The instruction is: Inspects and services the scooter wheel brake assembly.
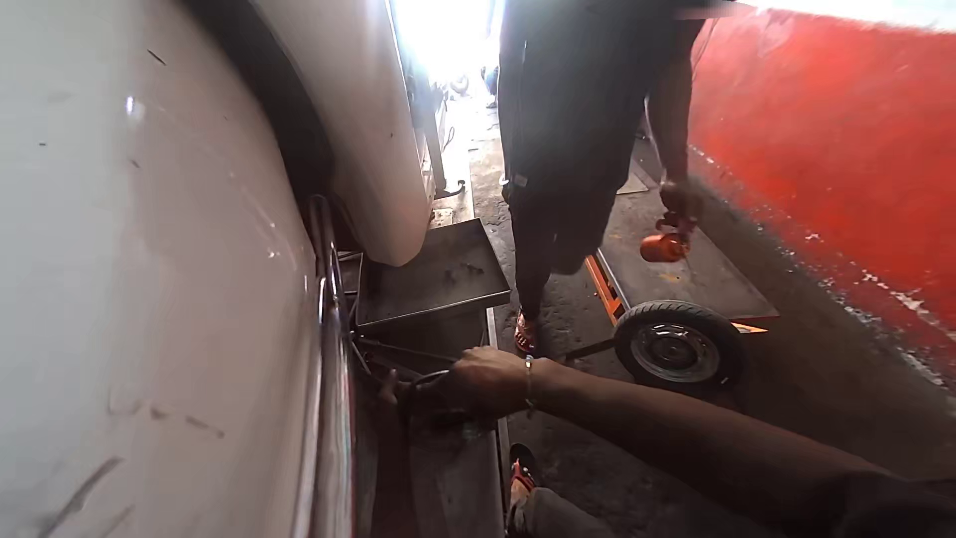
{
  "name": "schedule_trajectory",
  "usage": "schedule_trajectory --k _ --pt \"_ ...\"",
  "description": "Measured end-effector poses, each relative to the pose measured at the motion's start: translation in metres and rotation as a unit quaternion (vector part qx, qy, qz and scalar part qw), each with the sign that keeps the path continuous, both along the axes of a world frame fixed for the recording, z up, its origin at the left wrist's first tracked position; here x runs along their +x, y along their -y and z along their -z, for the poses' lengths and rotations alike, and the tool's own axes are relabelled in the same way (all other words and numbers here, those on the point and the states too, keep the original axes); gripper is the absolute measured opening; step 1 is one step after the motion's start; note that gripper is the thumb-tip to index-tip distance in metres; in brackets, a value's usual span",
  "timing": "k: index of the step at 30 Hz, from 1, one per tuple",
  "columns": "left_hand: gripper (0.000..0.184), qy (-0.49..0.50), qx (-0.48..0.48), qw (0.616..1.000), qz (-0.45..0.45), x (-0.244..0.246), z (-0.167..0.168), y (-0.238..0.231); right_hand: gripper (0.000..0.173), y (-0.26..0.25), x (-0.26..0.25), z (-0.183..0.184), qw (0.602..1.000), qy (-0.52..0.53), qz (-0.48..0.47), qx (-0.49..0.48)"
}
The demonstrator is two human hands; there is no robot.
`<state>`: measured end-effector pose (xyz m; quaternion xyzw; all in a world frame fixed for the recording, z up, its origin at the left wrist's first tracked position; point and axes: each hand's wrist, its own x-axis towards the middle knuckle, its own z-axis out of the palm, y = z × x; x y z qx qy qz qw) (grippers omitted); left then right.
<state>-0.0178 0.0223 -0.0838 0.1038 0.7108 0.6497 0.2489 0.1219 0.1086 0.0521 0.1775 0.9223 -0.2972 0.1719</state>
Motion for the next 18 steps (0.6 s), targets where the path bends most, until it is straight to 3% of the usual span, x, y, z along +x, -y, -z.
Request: schedule_trajectory --k 1,4,7,9,13,18 --pt "0.029 0.006 -0.023 1.000 0.002 -0.003 0.001 -0.001 0.026 -0.002 0.010 0.003 0.999 -0.020 -0.003 -0.027" --pt "0.024 0.050 -0.089 0.995 -0.007 0.005 -0.038 -0.004 0.037 -0.009 0.034 0.015 0.991 -0.099 -0.004 -0.093" --pt "0.022 0.063 -0.001 0.998 0.009 -0.015 0.011 -0.005 0.042 -0.013 0.024 0.016 0.995 -0.076 0.000 -0.067" --pt "0.023 0.064 0.011 0.998 0.007 -0.021 0.025 -0.007 0.047 -0.014 0.014 0.013 0.998 -0.049 0.001 -0.042" --pt "0.029 0.056 -0.004 0.998 0.010 -0.018 0.018 -0.002 0.035 -0.007 0.038 0.021 0.990 -0.076 0.020 -0.120" --pt "0.027 0.051 -0.024 0.998 0.006 -0.009 0.007 -0.004 0.038 -0.006 0.041 0.023 0.990 -0.100 0.007 -0.096"
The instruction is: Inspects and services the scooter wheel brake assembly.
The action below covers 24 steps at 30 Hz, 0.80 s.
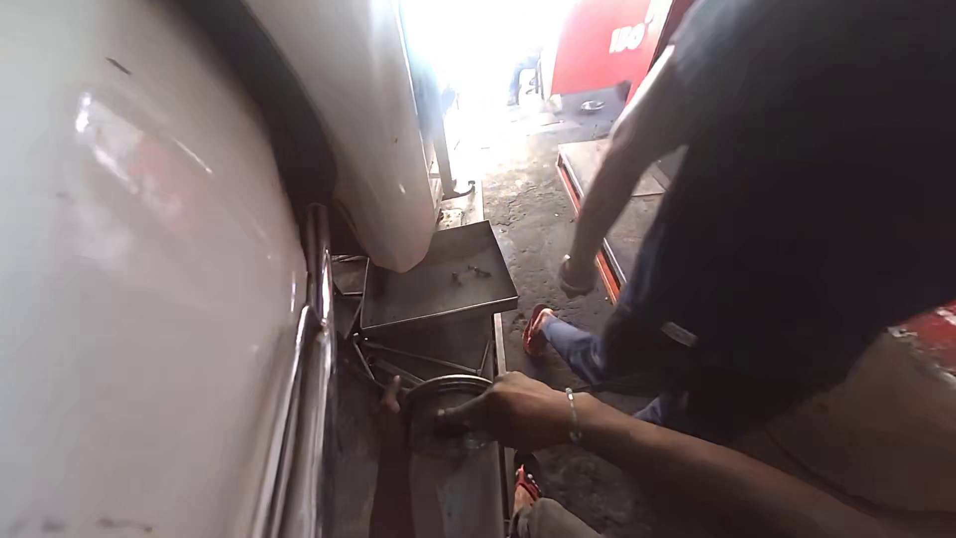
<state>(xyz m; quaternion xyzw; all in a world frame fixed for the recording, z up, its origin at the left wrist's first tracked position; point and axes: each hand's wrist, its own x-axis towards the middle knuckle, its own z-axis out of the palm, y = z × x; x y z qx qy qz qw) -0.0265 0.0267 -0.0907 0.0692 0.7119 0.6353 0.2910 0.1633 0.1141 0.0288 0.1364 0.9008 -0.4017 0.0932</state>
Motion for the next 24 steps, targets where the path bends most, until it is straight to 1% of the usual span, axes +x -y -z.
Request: schedule_trajectory --k 3,4,5,7,8,10,13,15,17,19,21,23,24 --pt "0.027 0.004 0.015 1.000 -0.010 -0.004 0.002 0.002 0.038 0.000 0.006 0.000 0.994 -0.081 0.055 -0.042" --pt "0.025 0.002 0.013 1.000 -0.006 -0.007 0.005 0.005 0.037 -0.002 0.012 0.000 0.992 -0.091 0.076 -0.044" --pt "0.023 0.002 0.010 1.000 -0.001 -0.010 0.007 0.006 0.037 -0.004 0.017 -0.001 0.992 -0.082 0.086 -0.033" --pt "0.022 0.005 0.012 1.000 0.000 -0.013 0.012 0.004 0.041 -0.006 0.018 -0.001 0.997 -0.014 0.068 -0.012" --pt "0.022 0.003 0.020 1.000 -0.003 -0.015 0.016 0.003 0.043 -0.006 0.014 0.001 0.998 0.002 0.063 -0.005" --pt "0.024 -0.002 0.035 0.999 -0.006 -0.016 0.021 0.000 0.043 -0.007 0.003 0.003 0.998 0.005 0.062 0.013" --pt "0.022 0.013 0.011 1.000 -0.018 -0.013 0.009 0.004 0.042 -0.003 -0.012 0.000 0.998 0.017 0.062 0.027" --pt "0.023 0.021 0.002 1.000 -0.019 -0.010 0.003 0.002 0.042 0.001 -0.008 0.003 0.997 0.006 0.074 0.010" --pt "0.029 0.022 0.013 1.000 -0.011 -0.009 0.000 0.001 0.041 0.009 0.009 0.018 0.994 -0.050 0.090 -0.036" --pt "0.030 0.032 0.034 0.999 -0.015 -0.011 0.000 0.000 0.040 0.015 0.020 0.032 0.986 -0.111 0.107 -0.061" --pt "0.028 0.037 0.039 0.998 -0.026 -0.010 0.003 0.001 0.041 0.015 0.017 0.036 0.985 -0.105 0.118 -0.068" --pt "0.026 0.034 0.040 0.998 -0.019 -0.011 0.003 0.000 0.042 0.011 0.002 0.029 0.989 -0.079 0.114 -0.057" --pt "0.029 0.038 0.043 0.998 -0.013 -0.010 0.003 0.000 0.043 0.011 -0.003 0.025 0.990 -0.069 0.109 -0.053"
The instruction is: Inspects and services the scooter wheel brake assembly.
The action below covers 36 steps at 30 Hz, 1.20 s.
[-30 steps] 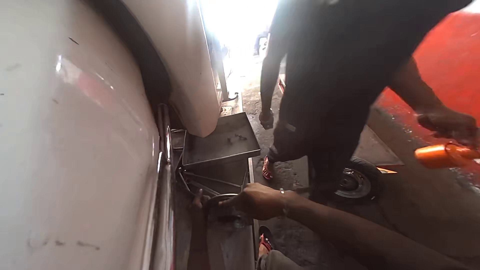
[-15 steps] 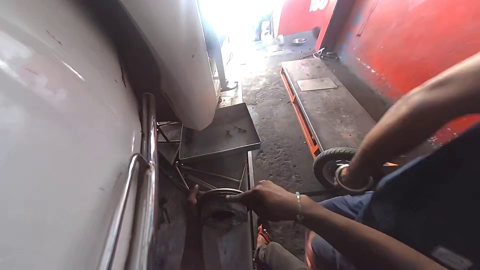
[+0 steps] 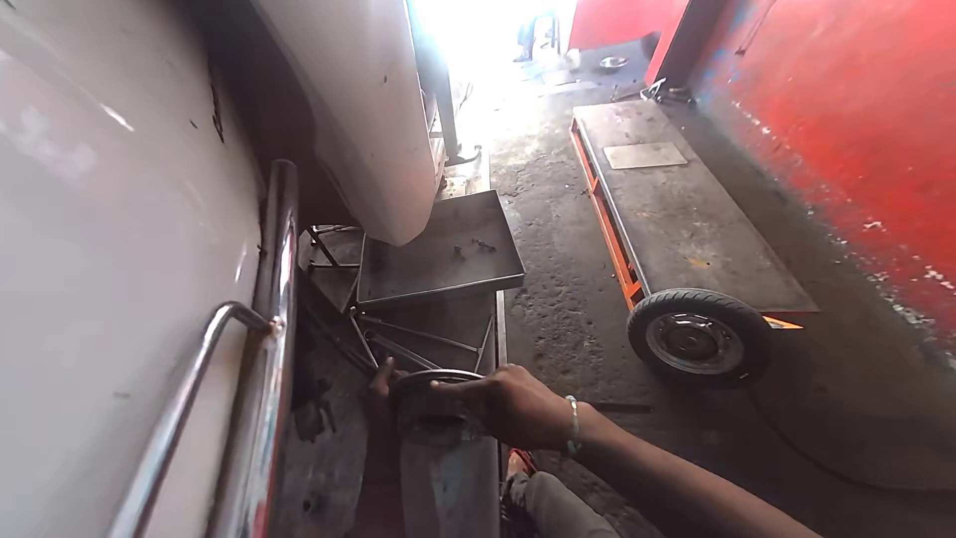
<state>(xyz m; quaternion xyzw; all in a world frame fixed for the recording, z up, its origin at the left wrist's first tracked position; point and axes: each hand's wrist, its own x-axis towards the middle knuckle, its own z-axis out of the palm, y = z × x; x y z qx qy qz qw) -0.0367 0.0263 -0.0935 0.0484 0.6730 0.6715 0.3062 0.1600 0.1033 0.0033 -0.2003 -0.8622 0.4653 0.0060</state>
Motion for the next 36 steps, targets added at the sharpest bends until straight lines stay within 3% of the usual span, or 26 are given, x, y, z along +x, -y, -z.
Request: schedule_trajectory --k 3,6,10,14,18,22,25,27,36 --pt "0.037 0.031 0.040 0.999 0.010 -0.003 0.006 0.002 0.042 0.001 0.007 0.010 0.998 -0.044 -0.029 -0.016" --pt "0.033 -0.011 -0.015 1.000 0.014 -0.001 0.001 0.002 0.040 0.001 0.020 0.020 0.996 -0.073 -0.047 -0.023" --pt "0.031 -0.013 -0.019 1.000 0.002 0.003 -0.003 -0.002 0.041 -0.012 0.006 -0.001 0.995 -0.041 -0.094 0.004" --pt "0.029 -0.004 -0.011 1.000 0.005 -0.001 0.006 0.001 0.036 -0.013 0.016 -0.007 0.992 -0.120 -0.021 0.019" --pt "0.026 -0.012 -0.038 0.999 -0.002 0.001 -0.001 -0.003 0.043 0.007 0.027 -0.002 1.000 0.000 0.014 0.001" --pt "0.029 -0.009 -0.028 0.999 -0.030 0.004 0.000 -0.003 0.043 0.044 0.018 0.022 0.985 -0.110 0.115 0.061" --pt "0.034 -0.025 -0.029 0.999 -0.025 0.008 -0.002 -0.001 0.040 0.057 0.016 0.024 0.963 -0.181 0.195 0.050" --pt "0.035 -0.027 -0.031 0.999 -0.022 0.009 -0.005 0.000 0.041 0.059 0.020 0.015 0.966 -0.127 0.221 0.051" --pt "0.035 -0.032 -0.009 0.999 -0.021 0.012 -0.002 0.002 0.049 0.053 -0.008 -0.033 0.980 0.132 0.145 0.027"
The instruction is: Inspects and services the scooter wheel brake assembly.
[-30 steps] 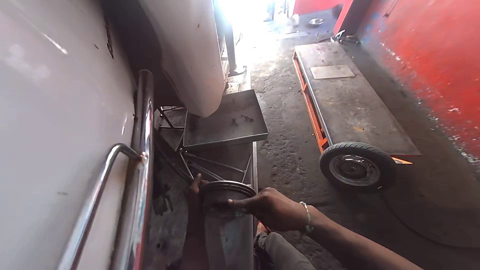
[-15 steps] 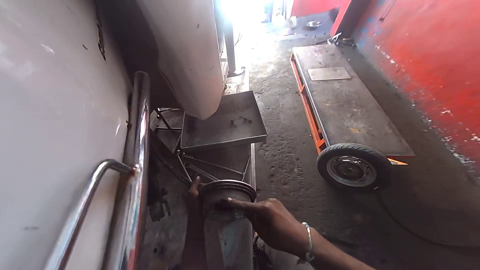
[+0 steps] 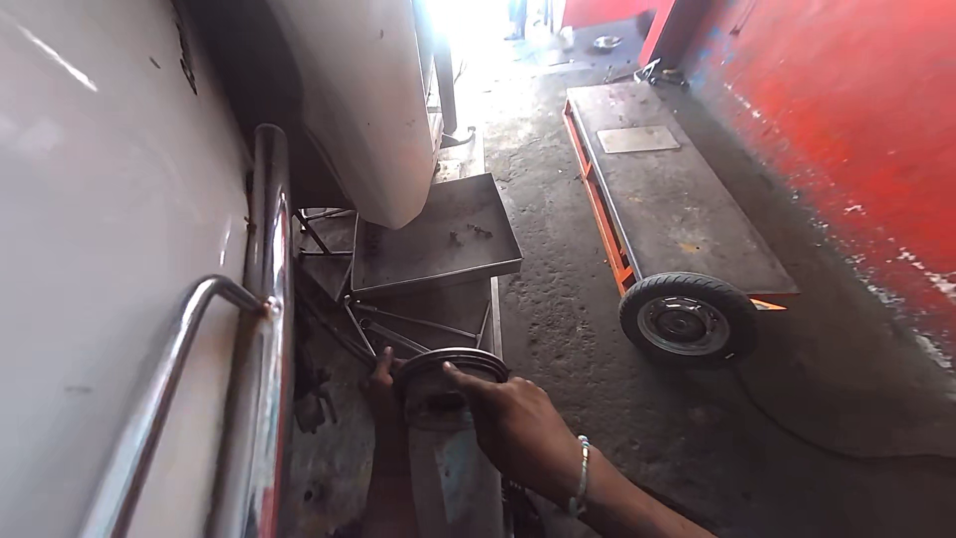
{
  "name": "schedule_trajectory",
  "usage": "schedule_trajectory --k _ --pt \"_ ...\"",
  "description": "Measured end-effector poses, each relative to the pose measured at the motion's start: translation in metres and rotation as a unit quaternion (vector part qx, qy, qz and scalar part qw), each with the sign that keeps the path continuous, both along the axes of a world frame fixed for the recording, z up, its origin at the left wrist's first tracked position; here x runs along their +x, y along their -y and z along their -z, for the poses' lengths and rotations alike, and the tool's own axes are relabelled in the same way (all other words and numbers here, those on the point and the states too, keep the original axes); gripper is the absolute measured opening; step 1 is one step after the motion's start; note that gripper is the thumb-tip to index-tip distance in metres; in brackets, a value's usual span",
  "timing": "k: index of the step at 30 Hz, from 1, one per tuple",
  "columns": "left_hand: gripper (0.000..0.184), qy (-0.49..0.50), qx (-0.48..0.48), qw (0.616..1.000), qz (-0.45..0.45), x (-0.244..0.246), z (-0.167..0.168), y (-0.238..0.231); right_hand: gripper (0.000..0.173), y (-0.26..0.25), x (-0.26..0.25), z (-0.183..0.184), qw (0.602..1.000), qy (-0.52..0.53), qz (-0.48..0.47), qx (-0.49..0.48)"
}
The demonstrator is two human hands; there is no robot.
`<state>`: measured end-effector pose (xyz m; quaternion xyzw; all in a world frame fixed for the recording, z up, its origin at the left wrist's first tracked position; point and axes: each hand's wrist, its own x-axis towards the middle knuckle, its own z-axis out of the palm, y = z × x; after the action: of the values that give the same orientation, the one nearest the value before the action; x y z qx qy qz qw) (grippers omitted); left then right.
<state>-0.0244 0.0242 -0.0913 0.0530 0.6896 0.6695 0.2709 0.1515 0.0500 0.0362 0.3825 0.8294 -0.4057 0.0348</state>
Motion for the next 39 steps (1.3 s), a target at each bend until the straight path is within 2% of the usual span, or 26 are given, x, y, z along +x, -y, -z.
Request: schedule_trajectory --k 4,8,12,14,15,17,18,20,21,23,26,28,32,33,35,37,38,39 --pt "0.034 0.017 0.007 1.000 0.014 -0.002 0.000 0.000 0.048 0.014 0.011 0.007 0.999 -0.045 0.012 0.005" --pt "0.030 0.009 0.010 1.000 0.006 -0.006 0.006 -0.003 0.049 0.003 -0.006 -0.008 1.000 0.020 -0.005 -0.007" --pt "0.033 0.034 0.065 0.997 0.015 -0.007 0.008 -0.002 0.049 0.005 -0.007 -0.011 0.999 0.039 -0.029 -0.017" --pt "0.031 0.020 0.025 0.999 0.016 0.001 -0.007 -0.001 0.049 0.014 0.002 -0.010 0.999 0.030 -0.011 -0.011" --pt "0.026 0.012 -0.026 0.999 0.022 0.009 -0.027 0.000 0.049 0.015 0.002 -0.011 0.999 0.037 -0.005 -0.001" --pt "0.031 0.030 -0.134 0.988 0.070 0.014 -0.063 0.004 0.048 0.008 -0.008 -0.014 0.998 0.065 -0.011 0.016" --pt "0.034 0.050 -0.155 0.982 0.098 0.015 -0.076 0.007 0.047 0.005 -0.013 -0.014 0.997 0.064 -0.018 0.028" --pt "0.029 -0.022 -0.090 0.995 0.042 0.018 -0.051 0.008 0.044 0.009 -0.011 -0.012 0.998 0.031 -0.031 0.050" --pt "0.029 -0.026 -0.051 0.998 0.028 0.015 -0.048 0.006 0.043 0.016 -0.006 -0.012 0.998 -0.001 -0.026 0.060" --pt "0.033 0.005 -0.044 0.998 0.047 0.017 -0.070 0.010 0.040 0.027 0.006 -0.014 0.996 -0.047 -0.011 0.072" --pt "0.028 0.040 -0.036 0.998 0.022 0.028 -0.090 0.015 0.042 0.021 -0.009 -0.031 0.997 0.061 -0.033 0.037" --pt "0.027 0.054 -0.014 0.998 0.023 0.032 -0.098 0.019 0.041 0.014 -0.016 -0.030 0.995 0.070 -0.051 0.042" --pt "0.032 0.019 -0.025 0.999 0.021 0.027 -0.108 0.017 0.036 0.026 0.002 -0.016 0.994 -0.072 -0.038 0.077" --pt "0.031 0.006 -0.050 0.999 0.020 0.026 -0.105 0.015 0.035 0.027 0.002 -0.014 0.991 -0.089 -0.032 0.095" --pt "0.030 -0.016 -0.095 0.994 0.052 0.025 -0.084 0.020 0.034 0.022 -0.006 -0.017 0.995 -0.030 -0.046 0.079" --pt "0.033 -0.098 -0.050 0.990 0.089 0.014 -0.038 0.022 0.039 0.014 -0.018 -0.022 0.996 0.042 -0.064 0.049" --pt "0.032 -0.154 0.000 0.987 0.049 0.011 -0.008 0.015 0.042 0.014 -0.019 -0.022 0.996 0.057 -0.060 0.039" --pt "0.030 -0.126 -0.022 0.990 0.051 0.009 -0.015 0.011 0.045 0.017 -0.015 -0.020 0.997 0.052 -0.050 0.033"
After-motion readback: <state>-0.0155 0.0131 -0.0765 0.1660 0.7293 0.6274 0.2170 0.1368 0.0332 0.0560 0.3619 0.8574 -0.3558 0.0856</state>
